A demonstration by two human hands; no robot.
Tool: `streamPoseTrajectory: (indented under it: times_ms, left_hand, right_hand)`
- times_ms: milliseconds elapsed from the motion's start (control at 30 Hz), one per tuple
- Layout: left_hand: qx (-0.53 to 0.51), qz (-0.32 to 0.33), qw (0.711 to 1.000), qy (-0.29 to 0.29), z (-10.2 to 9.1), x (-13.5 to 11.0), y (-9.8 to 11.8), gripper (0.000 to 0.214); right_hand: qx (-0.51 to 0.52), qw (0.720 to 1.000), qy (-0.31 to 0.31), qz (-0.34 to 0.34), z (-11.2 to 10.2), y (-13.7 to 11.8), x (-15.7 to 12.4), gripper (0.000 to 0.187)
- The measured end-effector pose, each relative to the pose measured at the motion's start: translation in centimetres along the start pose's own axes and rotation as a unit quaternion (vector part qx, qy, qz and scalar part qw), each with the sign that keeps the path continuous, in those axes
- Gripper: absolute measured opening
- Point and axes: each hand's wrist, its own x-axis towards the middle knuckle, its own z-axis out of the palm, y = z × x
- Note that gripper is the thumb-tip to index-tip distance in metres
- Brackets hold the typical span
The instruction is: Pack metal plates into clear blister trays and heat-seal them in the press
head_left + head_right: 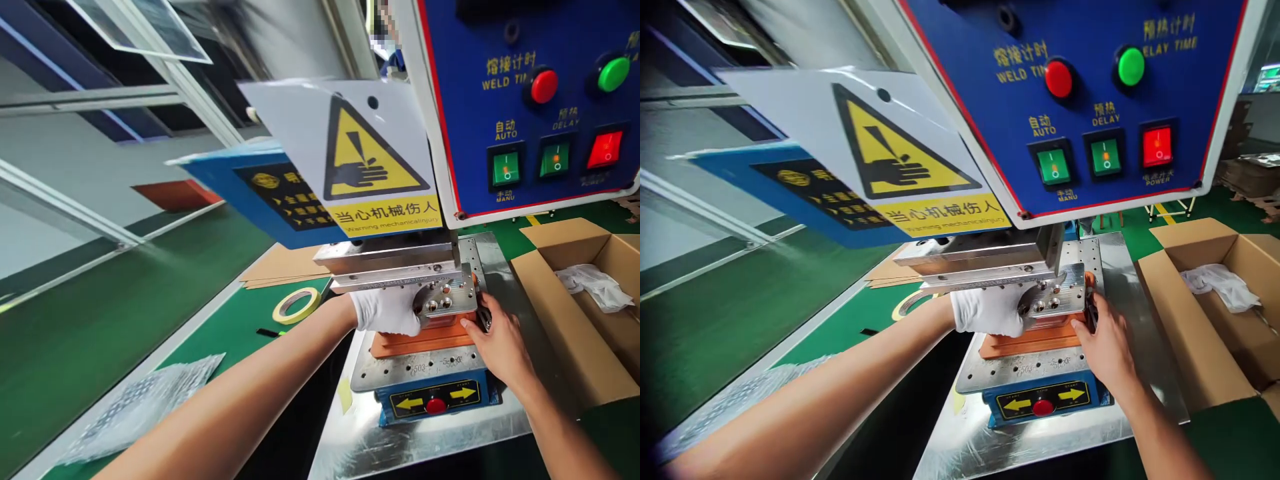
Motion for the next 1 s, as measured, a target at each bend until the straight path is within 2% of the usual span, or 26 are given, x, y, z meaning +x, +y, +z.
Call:
streamPoseTrajectory:
  times_ms: [133, 233, 333, 433, 567, 733, 833, 1000]
  left_hand:
    - [0.026, -0.015, 0.999, -0.045, 0.2, 0.2, -0.3, 0.031]
    - [0.033, -0.013, 0.999, -0.028, 0.2, 0.0, -0.5, 0.035]
    - [-0.03, -0.015, 0.999, -0.028, 0.1, 0.1, -0.3, 0.047]
    - [-0.075, -0.029, 0.997, -0.003, 0.6, 0.7, 0.7, 0.061]
    - [-0.059, -0.017, 0.998, 0.013, 1.6, 1.8, 2.6, 0.071]
    - [-0.062, -0.009, 0.998, -0.01, 2.2, 2.4, 3.3, 0.074]
    - [-0.078, -0.001, 0.997, 0.005, 2.4, 2.3, 3.1, 0.07]
    - [-0.074, 0.022, 0.997, 0.018, 2.5, 2.3, 3.2, 0.069]
  right_hand:
    - [-0.002, 1.0, 0.007, -0.003, 0.2, 0.1, 0.0, 0.049]
    - [0.003, 1.0, 0.019, -0.023, 0.5, 0.5, 0.0, 0.051]
    - [0.005, 0.999, 0.027, -0.036, 0.9, 1.0, 0.0, 0.053]
    - [0.006, 0.999, 0.029, -0.043, 1.2, 1.2, 0.0, 0.053]
    - [-0.002, 0.999, 0.025, -0.039, 1.4, 1.3, 0.0, 0.056]
    - [0.033, 0.998, 0.024, -0.046, 0.5, 1.4, 0.1, 0.058]
    - [0.076, 0.994, 0.013, -0.077, 0.0, 1.5, 0.3, 0.056]
    - [0.113, 0.988, 0.039, -0.102, 0.1, 1.8, 0.6, 0.046]
